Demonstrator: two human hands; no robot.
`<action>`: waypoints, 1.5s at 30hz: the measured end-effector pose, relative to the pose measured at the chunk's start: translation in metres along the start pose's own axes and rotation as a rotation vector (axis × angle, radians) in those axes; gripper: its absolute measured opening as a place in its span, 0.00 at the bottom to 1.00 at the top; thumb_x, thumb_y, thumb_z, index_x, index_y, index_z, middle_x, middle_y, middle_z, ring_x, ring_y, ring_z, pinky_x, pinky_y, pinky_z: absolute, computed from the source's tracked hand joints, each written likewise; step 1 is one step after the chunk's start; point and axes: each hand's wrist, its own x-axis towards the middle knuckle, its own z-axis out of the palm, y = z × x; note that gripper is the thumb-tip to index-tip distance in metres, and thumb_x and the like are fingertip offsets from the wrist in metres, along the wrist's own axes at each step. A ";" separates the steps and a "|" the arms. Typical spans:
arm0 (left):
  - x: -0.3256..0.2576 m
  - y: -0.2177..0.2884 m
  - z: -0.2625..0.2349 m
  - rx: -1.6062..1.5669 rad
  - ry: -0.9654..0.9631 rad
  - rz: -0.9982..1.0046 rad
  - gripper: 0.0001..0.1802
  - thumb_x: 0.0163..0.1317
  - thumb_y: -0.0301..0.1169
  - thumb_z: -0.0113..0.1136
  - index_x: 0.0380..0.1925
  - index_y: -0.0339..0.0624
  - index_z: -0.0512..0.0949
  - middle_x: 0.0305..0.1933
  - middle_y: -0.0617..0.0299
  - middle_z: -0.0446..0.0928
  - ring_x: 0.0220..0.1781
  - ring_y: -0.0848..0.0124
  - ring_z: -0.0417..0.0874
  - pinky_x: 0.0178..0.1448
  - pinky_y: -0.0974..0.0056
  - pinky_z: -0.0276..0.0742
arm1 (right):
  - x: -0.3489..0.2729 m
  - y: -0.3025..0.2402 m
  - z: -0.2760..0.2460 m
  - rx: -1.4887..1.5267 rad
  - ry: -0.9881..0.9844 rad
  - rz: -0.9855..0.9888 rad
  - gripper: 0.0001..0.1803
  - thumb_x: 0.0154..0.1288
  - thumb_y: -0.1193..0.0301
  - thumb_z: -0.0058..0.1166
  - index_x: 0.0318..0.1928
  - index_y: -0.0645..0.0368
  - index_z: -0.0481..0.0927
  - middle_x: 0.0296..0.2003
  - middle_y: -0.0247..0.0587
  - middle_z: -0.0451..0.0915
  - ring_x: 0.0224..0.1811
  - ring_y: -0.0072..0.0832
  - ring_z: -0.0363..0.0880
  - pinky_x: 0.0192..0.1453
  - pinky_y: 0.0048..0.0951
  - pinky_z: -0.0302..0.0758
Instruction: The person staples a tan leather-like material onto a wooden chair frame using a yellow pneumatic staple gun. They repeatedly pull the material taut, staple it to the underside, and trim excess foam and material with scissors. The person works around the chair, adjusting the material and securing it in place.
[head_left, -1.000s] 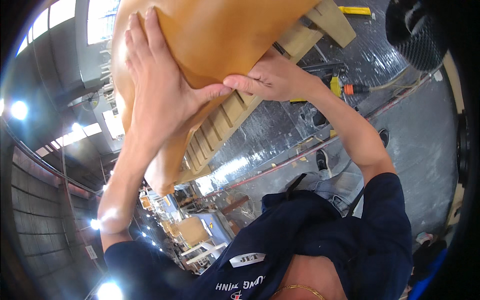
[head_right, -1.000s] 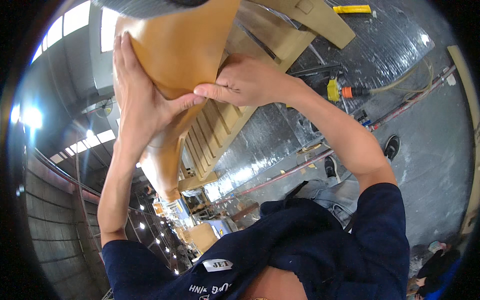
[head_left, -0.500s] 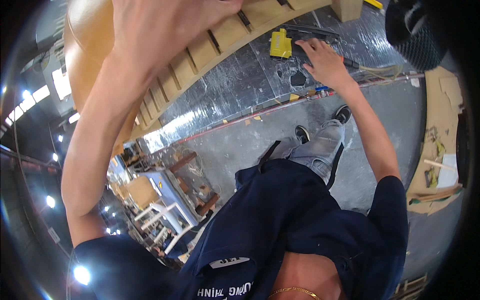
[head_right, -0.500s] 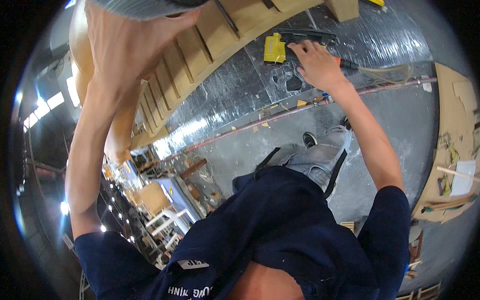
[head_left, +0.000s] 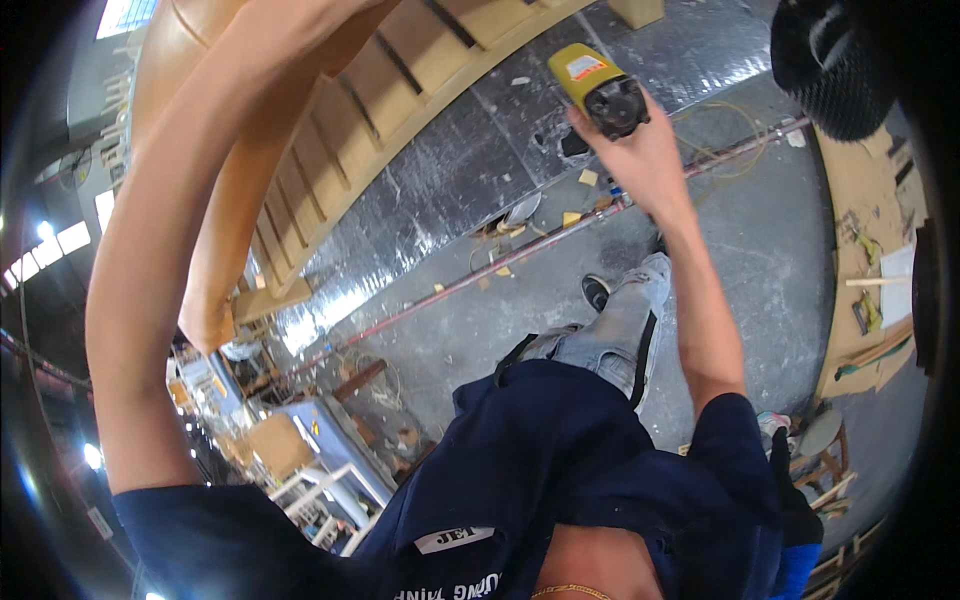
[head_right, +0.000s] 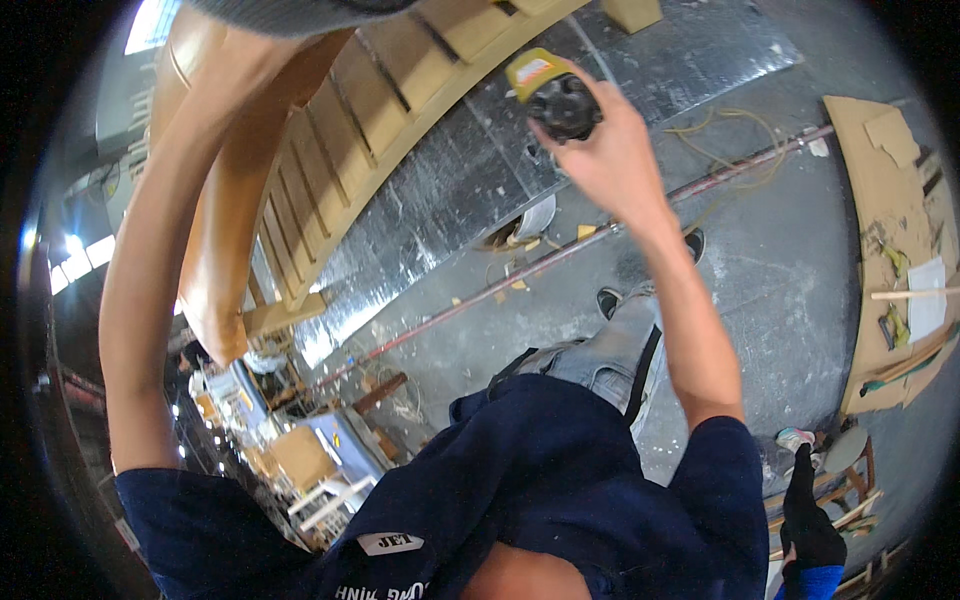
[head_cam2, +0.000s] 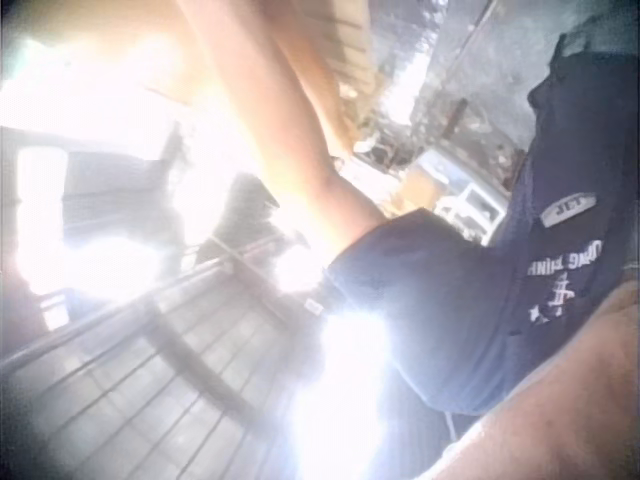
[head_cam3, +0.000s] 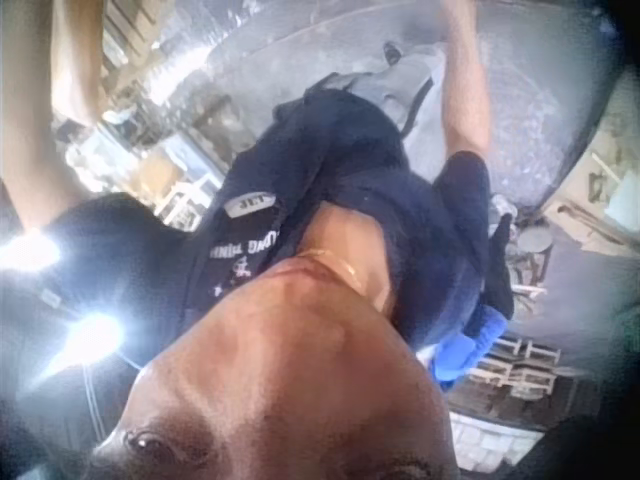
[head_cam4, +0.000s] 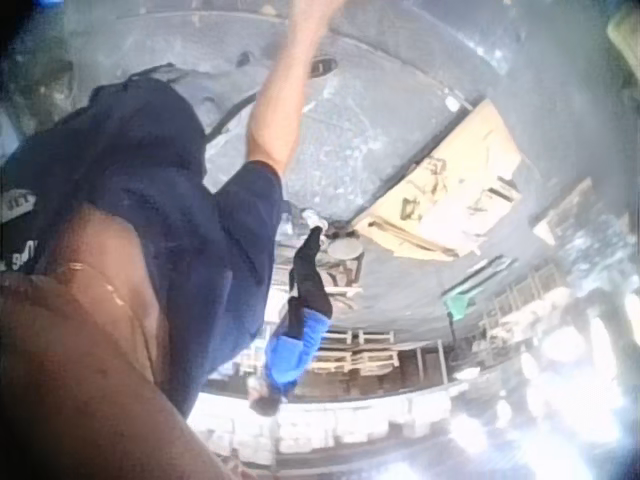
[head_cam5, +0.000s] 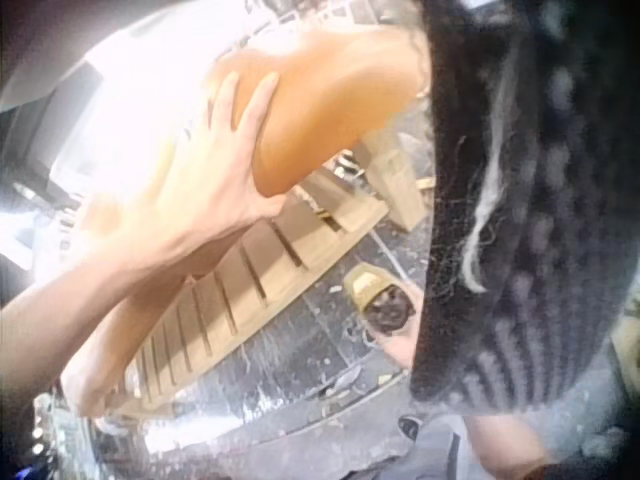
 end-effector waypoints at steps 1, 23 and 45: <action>0.003 0.009 -0.005 0.043 -0.009 -0.016 0.62 0.45 0.40 0.74 0.78 0.45 0.47 0.76 0.27 0.47 0.75 0.29 0.54 0.75 0.35 0.58 | -0.003 -0.011 0.002 -0.043 0.064 -0.007 0.33 0.55 0.70 0.71 0.63 0.55 0.77 0.45 0.50 0.83 0.48 0.38 0.84 0.55 0.32 0.77; 0.006 0.024 -0.029 0.192 -0.175 -0.158 0.62 0.45 0.42 0.76 0.77 0.48 0.50 0.77 0.35 0.47 0.75 0.31 0.52 0.72 0.27 0.52 | 0.046 -0.079 0.034 0.193 0.115 -0.452 0.42 0.45 0.83 0.64 0.67 0.62 0.71 0.58 0.52 0.81 0.56 0.45 0.83 0.62 0.34 0.76; 0.002 0.021 -0.027 0.217 -0.134 -0.099 0.60 0.45 0.45 0.76 0.76 0.46 0.52 0.76 0.33 0.47 0.75 0.31 0.52 0.73 0.28 0.52 | 0.045 -0.067 0.025 0.134 0.137 -0.494 0.38 0.49 0.77 0.65 0.66 0.63 0.73 0.57 0.51 0.81 0.57 0.46 0.82 0.63 0.35 0.75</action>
